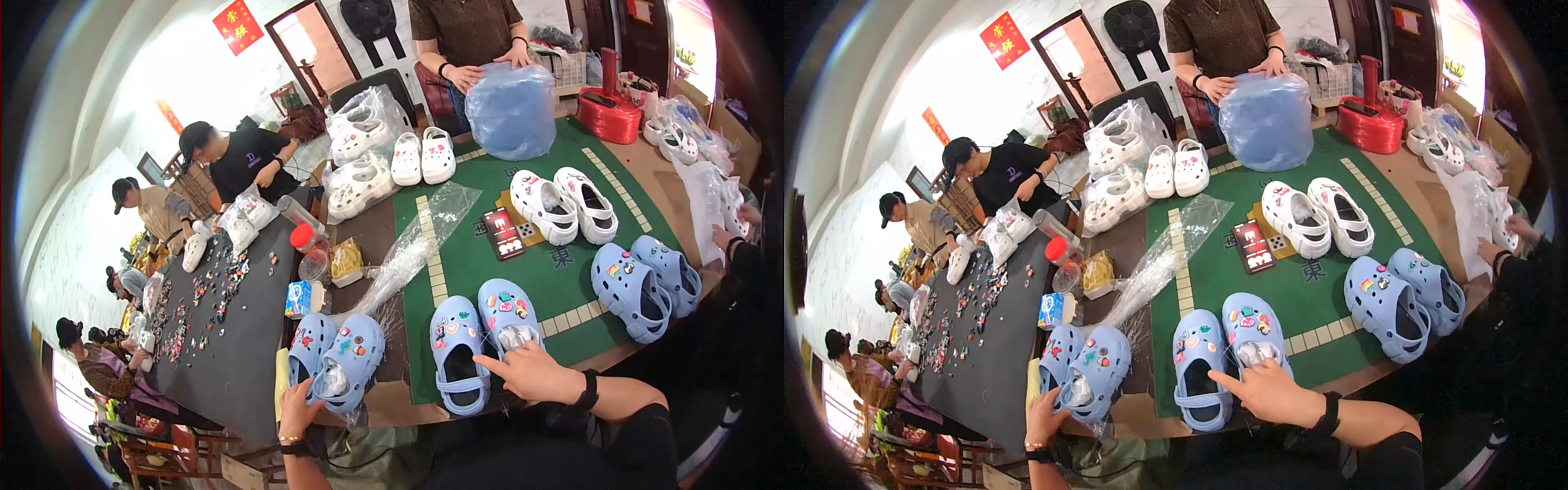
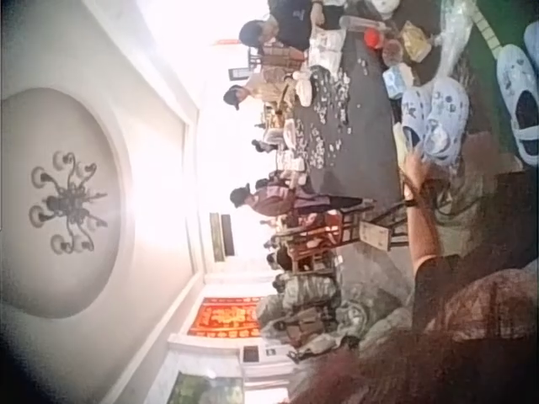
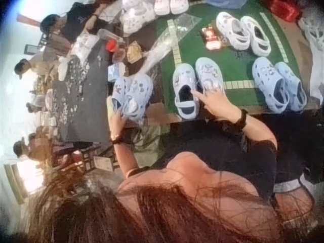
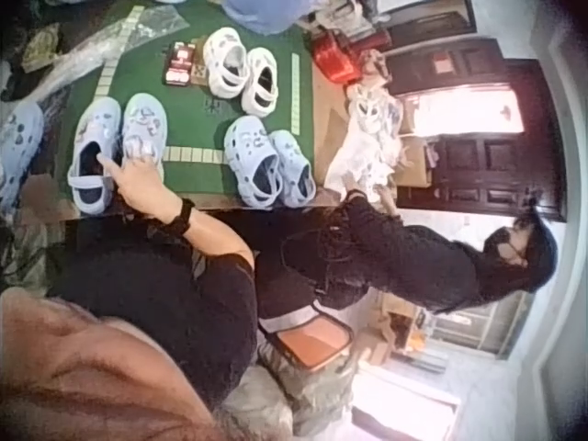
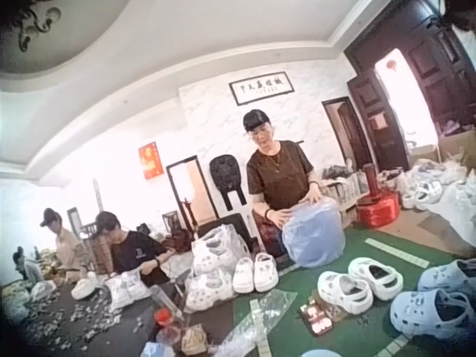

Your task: Attaching decorative charms to clogs and preparing them for packaging in a workshop environment.

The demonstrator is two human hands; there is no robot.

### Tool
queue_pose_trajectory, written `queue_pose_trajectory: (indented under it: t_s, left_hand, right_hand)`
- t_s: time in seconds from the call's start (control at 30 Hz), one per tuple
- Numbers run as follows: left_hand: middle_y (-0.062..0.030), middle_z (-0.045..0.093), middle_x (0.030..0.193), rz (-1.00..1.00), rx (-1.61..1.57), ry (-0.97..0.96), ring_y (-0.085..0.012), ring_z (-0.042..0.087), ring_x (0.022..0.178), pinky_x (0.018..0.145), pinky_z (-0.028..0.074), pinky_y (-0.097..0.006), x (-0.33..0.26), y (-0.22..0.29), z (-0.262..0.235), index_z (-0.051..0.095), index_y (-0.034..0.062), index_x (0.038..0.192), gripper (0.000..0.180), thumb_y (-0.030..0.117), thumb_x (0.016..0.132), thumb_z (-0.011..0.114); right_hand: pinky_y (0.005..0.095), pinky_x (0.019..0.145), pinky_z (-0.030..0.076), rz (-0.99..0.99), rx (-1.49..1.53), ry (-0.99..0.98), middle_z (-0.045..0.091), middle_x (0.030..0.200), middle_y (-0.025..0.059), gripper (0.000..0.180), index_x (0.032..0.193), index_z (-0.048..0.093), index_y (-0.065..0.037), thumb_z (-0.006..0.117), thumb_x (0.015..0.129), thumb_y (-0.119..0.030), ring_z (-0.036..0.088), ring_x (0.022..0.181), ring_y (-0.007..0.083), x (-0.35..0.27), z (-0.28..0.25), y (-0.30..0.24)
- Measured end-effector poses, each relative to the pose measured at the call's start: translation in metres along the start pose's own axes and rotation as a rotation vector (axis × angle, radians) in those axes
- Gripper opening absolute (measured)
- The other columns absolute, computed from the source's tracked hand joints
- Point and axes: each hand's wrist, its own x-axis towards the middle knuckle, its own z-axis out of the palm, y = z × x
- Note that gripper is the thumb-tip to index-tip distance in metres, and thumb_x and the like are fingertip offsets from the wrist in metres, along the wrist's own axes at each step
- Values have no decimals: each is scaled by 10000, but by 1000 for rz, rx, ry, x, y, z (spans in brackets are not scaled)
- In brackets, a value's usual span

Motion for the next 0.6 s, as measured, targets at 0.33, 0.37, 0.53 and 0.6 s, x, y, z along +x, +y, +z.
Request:
queue_pose_trajectory:
  t_s: [0.33, 0.37, 0.53, 0.6]
  left_hand:
    - [-94, 606, 1063, 41, -20, 63, -301, 595, 968, 835, 416, -439, 12, 10, -11, 670, 165, 1144, 498, 228, 673, 817]
    - [-92, 605, 1064, 75, 6, 59, -294, 597, 964, 832, 411, -436, 12, 8, -12, 688, 164, 1112, 462, 227, 672, 816]
    - [-96, 605, 1033, 135, -7, 102, -313, 584, 941, 824, 429, -428, 19, 23, -17, 610, 37, 894, 223, 180, 752, 708]
    - [-95, 600, 1039, 86, -60, 81, -316, 576, 975, 834, 416, -438, 23, 12, -11, 617, 54, 922, 232, 181, 753, 714]
  right_hand:
    - [400, 660, 394, -10, -14, 3, 526, 859, 127, 725, 1480, 366, -207, 589, 806, -63, 542, 727, 273, 4, 9, -6]
    - [402, 655, 396, -16, 9, -7, 524, 860, 128, 701, 1463, 396, -213, 588, 806, -63, 541, 726, 274, 5, 9, -7]
    - [431, 689, 419, -38, 41, 8, 559, 869, 147, 600, 1377, 489, -186, 603, 797, -79, 602, 731, 314, 11, 18, -8]
    - [451, 695, 434, 15, 74, -108, 603, 849, 150, 419, 1220, 582, -142, 587, 805, -88, 635, 735, 330, 15, 15, -10]
